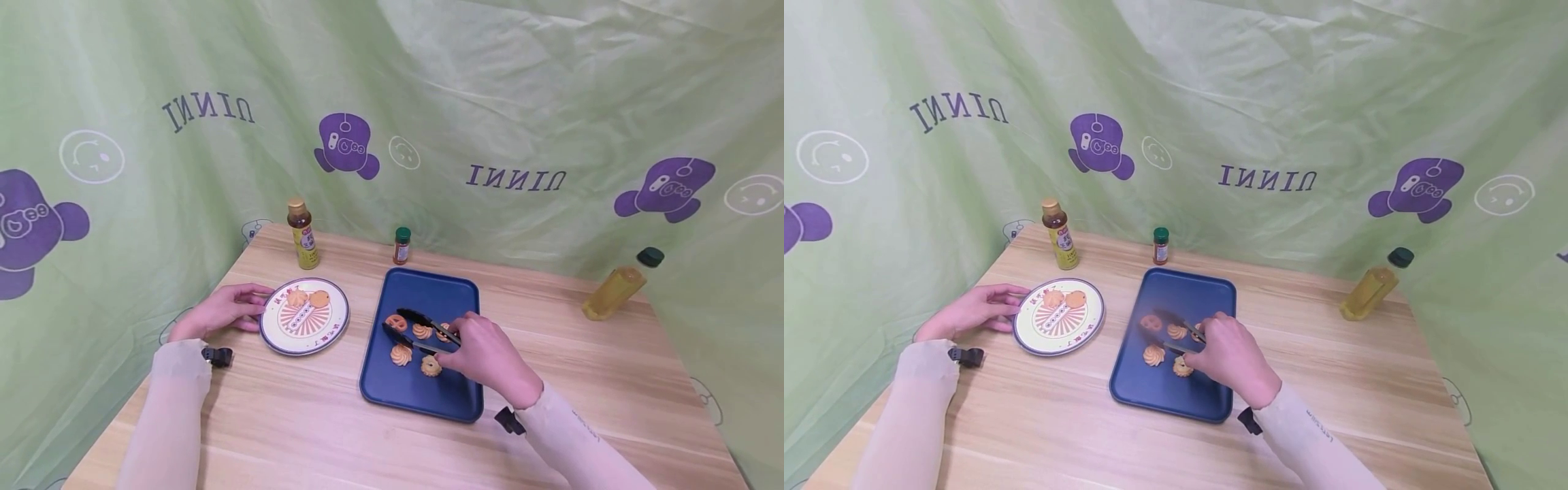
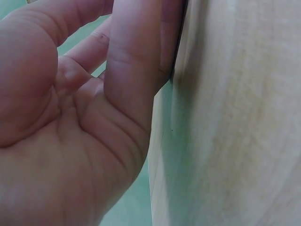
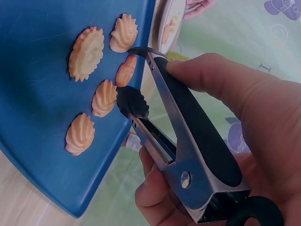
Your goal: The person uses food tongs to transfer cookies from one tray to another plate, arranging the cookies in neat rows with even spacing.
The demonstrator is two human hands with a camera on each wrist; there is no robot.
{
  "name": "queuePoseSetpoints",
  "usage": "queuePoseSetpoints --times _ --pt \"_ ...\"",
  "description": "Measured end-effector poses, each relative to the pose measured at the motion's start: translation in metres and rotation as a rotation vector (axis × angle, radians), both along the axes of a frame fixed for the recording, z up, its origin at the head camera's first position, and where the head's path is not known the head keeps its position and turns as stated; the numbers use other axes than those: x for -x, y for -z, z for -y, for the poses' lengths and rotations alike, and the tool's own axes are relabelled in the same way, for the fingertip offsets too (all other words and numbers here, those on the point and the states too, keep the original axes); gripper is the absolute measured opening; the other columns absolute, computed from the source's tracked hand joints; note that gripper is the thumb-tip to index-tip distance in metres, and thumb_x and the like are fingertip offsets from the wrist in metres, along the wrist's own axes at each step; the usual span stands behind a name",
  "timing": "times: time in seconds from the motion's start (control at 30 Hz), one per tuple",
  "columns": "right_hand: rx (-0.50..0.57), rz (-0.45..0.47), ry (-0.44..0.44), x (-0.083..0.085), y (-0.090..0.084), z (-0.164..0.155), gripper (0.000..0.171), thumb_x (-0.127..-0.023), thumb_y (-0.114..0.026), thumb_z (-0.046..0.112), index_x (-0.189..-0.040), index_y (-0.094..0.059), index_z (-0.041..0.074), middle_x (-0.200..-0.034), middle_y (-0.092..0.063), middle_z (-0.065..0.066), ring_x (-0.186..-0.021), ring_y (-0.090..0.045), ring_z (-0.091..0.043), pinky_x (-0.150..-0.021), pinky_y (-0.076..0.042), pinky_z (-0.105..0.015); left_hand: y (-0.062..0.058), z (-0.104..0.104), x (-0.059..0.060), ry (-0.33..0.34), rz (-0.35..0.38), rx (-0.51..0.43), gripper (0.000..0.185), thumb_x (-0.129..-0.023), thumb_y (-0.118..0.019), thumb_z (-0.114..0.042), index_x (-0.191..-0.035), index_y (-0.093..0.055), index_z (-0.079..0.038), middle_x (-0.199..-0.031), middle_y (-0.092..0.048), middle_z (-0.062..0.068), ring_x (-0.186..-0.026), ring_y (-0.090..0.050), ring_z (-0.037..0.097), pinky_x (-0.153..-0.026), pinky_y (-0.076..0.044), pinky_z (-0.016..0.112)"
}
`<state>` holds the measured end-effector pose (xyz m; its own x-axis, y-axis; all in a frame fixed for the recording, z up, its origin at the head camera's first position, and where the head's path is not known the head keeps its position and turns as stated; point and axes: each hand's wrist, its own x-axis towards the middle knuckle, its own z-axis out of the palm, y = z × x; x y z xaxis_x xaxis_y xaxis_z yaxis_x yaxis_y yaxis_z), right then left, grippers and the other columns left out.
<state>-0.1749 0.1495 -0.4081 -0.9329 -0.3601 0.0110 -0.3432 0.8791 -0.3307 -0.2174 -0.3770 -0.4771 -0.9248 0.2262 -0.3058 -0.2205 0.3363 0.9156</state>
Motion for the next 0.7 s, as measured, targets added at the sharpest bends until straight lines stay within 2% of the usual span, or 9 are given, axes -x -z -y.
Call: queuePoseSetpoints --times 0.2,0.47,0.7 --pt "-0.004 0.012 0.0 0.0004 -0.0009 -0.0012 0.044 -0.083 -0.095 0.03 -0.111 -0.083 -0.001 -0.088 -0.063 -0.005 -0.073 -0.054 -0.02 -0.061 -0.045 -0.029 -0.0007 -0.0008 -0.0006 0.003 -0.009 0.007 0.064 -0.111 -0.065 -0.003 -0.167 -0.038 0.009 -0.131 -0.065 0.016 -0.096 -0.079 0.014 -0.089 -0.076 0.036" --pt "-0.009 0.017 -0.009 0.0019 -0.0034 -0.0022 0.045 -0.084 -0.095 0.03 -0.114 -0.084 -0.001 -0.093 -0.069 -0.006 -0.076 -0.057 -0.018 -0.065 -0.054 -0.031 0.002 -0.0023 0.0011 -0.011 0.001 0.01 0.063 -0.111 -0.066 -0.004 -0.168 -0.04 0.007 -0.134 -0.065 0.019 -0.097 -0.08 0.015 -0.091 -0.076 0.037" --pt "-0.004 0.012 -0.021 0.0041 -0.0069 -0.0012 0.046 -0.084 -0.095 0.031 -0.115 -0.084 -0.001 -0.096 -0.071 -0.008 -0.077 -0.058 -0.018 -0.066 -0.054 -0.032 0.002 -0.0013 0.001 -0.015 0.001 0.011 0.062 -0.111 -0.066 -0.004 -0.168 -0.041 0.006 -0.134 -0.066 0.02 -0.097 -0.08 0.016 -0.09 -0.076 0.038"
